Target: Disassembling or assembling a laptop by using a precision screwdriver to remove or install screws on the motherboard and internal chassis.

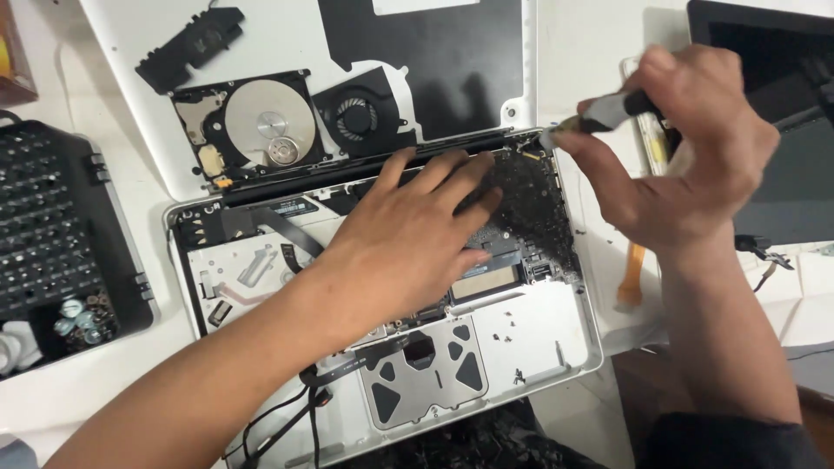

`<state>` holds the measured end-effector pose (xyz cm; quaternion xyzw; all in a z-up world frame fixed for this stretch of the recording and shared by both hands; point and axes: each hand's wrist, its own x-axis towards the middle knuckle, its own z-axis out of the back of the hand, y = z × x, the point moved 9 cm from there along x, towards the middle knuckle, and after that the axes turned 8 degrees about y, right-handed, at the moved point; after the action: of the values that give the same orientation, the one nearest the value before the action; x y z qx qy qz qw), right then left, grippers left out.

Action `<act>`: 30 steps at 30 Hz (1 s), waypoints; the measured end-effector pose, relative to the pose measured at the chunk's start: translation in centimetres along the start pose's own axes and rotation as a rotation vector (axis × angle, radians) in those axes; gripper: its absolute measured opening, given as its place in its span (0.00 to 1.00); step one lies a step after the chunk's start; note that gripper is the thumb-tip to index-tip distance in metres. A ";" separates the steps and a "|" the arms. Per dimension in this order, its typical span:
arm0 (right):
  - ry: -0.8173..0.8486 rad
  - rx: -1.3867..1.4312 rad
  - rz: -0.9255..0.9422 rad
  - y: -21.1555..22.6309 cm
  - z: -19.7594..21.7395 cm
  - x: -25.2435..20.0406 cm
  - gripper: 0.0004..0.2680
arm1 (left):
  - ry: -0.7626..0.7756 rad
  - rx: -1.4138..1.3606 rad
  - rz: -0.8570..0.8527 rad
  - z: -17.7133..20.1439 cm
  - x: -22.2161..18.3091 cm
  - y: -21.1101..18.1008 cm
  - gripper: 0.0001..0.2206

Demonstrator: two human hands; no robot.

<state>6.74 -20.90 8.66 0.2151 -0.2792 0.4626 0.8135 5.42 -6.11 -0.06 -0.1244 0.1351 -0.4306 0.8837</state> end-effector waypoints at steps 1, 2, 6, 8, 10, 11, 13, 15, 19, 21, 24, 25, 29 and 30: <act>-0.019 -0.024 0.080 -0.2 0.0 -0.2 0.22 | 0.002 -0.008 -0.004 0.1 0.0 0.0 0.27; -0.025 -0.026 0.085 0.5 0.0 0.6 0.22 | 0.000 -0.001 -0.002 0.2 0.1 0.0 0.27; 0.026 0.165 0.039 0.1 -0.9 2.0 0.20 | 0.050 -0.010 0.007 0.5 0.3 0.0 0.28; 0.009 0.156 0.066 -0.2 -0.7 1.6 0.19 | 0.078 -0.016 0.010 1.3 0.3 0.0 0.28; 0.035 0.151 0.046 -0.5 -0.4 1.3 0.26 | 0.319 -0.099 0.058 0.7 0.5 0.5 0.28; 0.033 0.148 0.047 -0.6 -0.3 1.0 0.26 | 0.317 -0.096 0.058 1.0 0.4 0.9 0.28; 0.028 0.240 -0.003 -1.4 -0.2 0.4 0.23 | 0.300 -0.177 0.044 1.6 0.3 1.4 0.27; 0.009 0.240 0.018 -2.1 -0.1 -0.3 0.23 | 0.227 -0.173 -0.001 1.5 -0.1 2.0 0.26; -0.001 0.119 -0.007 -2.1 -0.2 -1.1 0.26 | 0.066 -0.157 -0.093 1.5 -0.8 2.4 0.25; 0.029 0.228 0.031 -1.5 -0.8 -0.1 0.26 | 0.078 -0.140 -0.079 1.2 -0.8 2.1 0.25; 0.035 0.258 0.018 -1.0 -0.9 -0.1 0.26 | 0.080 -0.115 -0.065 1.0 -1.0 2.0 0.25; 0.014 0.176 -0.033 -1.2 -0.7 -0.3 0.26 | 0.067 -0.110 -0.068 1.1 -1.0 1.9 0.24; -0.039 0.207 -0.010 -1.6 -0.8 0.0 0.26 | 0.079 -0.116 -0.064 0.8 -0.9 2.0 0.24; -0.031 0.237 0.003 -1.4 -0.9 0.3 0.26 | 0.083 -0.118 -0.060 0.7 -0.8 2.0 0.24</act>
<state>8.36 -20.84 8.05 0.3164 -0.2353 0.4902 0.7773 6.66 -4.16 0.06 -0.1624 0.1931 -0.4531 0.8550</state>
